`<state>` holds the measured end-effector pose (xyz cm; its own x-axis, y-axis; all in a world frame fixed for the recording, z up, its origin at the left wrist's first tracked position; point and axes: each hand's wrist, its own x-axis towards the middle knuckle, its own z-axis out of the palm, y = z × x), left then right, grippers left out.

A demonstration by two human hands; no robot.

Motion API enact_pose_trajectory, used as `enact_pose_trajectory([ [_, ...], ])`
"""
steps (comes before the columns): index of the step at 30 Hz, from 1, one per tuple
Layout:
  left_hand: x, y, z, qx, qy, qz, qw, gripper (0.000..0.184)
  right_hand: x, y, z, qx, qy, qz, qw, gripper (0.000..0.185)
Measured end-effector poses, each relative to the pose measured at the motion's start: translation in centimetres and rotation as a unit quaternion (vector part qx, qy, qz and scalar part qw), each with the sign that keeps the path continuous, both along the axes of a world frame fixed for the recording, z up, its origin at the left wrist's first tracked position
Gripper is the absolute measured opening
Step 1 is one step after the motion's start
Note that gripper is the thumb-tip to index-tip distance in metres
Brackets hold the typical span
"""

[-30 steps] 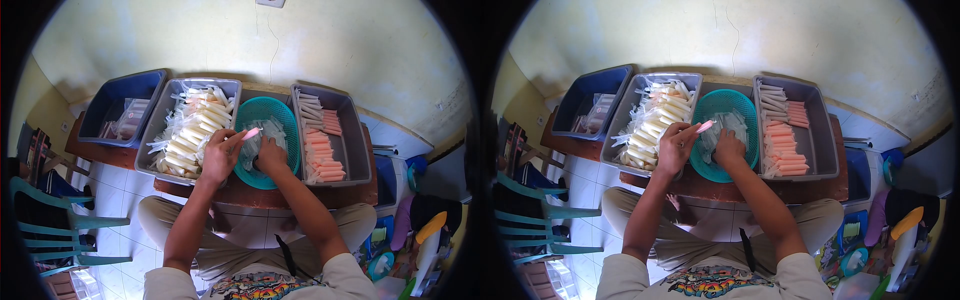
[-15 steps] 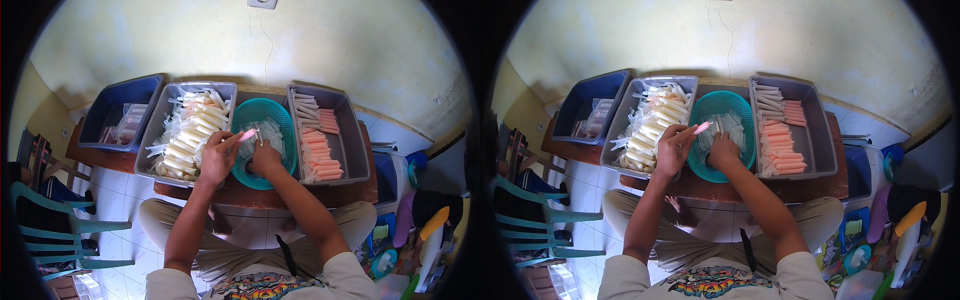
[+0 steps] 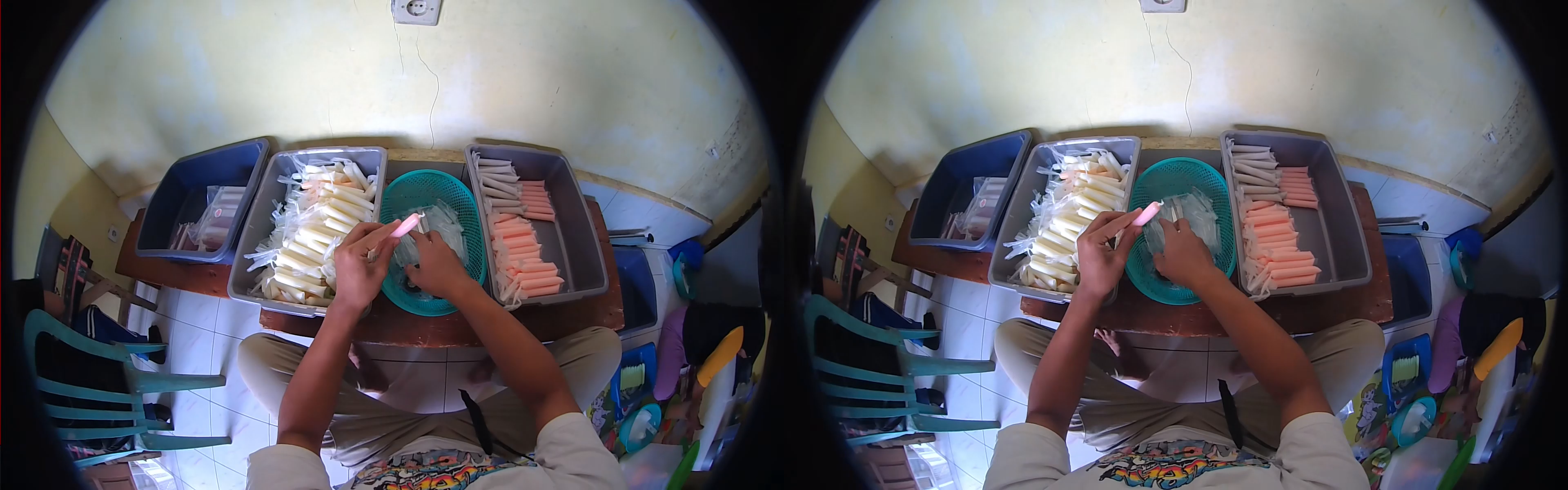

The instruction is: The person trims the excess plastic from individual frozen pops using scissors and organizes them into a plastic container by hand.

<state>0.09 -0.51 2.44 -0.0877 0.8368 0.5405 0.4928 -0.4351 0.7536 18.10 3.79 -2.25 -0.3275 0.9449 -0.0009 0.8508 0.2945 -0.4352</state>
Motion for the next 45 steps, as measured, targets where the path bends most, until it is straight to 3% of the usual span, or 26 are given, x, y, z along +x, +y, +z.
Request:
enact_pose_trajectory([
  [2,0.2,0.1,0.1,-0.009,-0.036,-0.018,0.999,0.035,0.7,-0.1,0.8,0.045,0.226,0.067,0.971,0.065],
  [3,0.4,0.3,0.2,-0.019,-0.073,-0.036,0.996,0.034,0.9,-0.8,1.8,0.048,0.230,0.060,0.970,0.065],
  [4,0.6,0.4,0.1,-0.018,-0.070,-0.043,0.996,0.034,1.1,-1.7,3.2,0.059,0.300,0.061,0.950,0.058],
  [5,0.9,0.4,-0.3,-0.052,-0.137,-0.075,0.986,0.033,1.4,-2.3,4.2,0.071,0.367,0.064,0.925,0.051],
  [8,2.1,0.2,-0.5,-0.106,-0.235,-0.128,0.958,0.032,2.6,-3.0,5.2,0.126,0.386,0.050,0.912,0.043],
  [15,5.2,-0.1,0.7,-0.126,-0.256,-0.145,0.948,0.030,5.2,-3.6,7.5,0.147,0.397,0.046,0.905,0.033],
  [20,7.4,0.3,2.1,-0.146,-0.235,-0.186,0.943,0.028,8.2,-4.3,9.6,0.092,0.349,0.015,0.933,0.033],
  [26,11.9,2.5,3.3,-0.085,-0.198,-0.199,0.956,0.032,14.4,-2.6,11.6,0.175,0.272,0.072,0.944,0.028],
  [33,18.7,8.2,2.9,-0.075,-0.135,-0.232,0.960,0.026,23.6,1.6,10.2,0.201,0.201,0.037,0.958,0.025],
  [35,20.7,9.0,3.0,-0.093,-0.059,-0.211,0.971,0.029,25.6,3.1,9.0,0.206,0.198,0.018,0.958,0.024],
  [45,26.5,14.2,-2.4,-0.045,0.102,-0.196,0.974,0.042,31.4,8.4,2.5,0.226,0.082,-0.072,0.968,0.014],
])
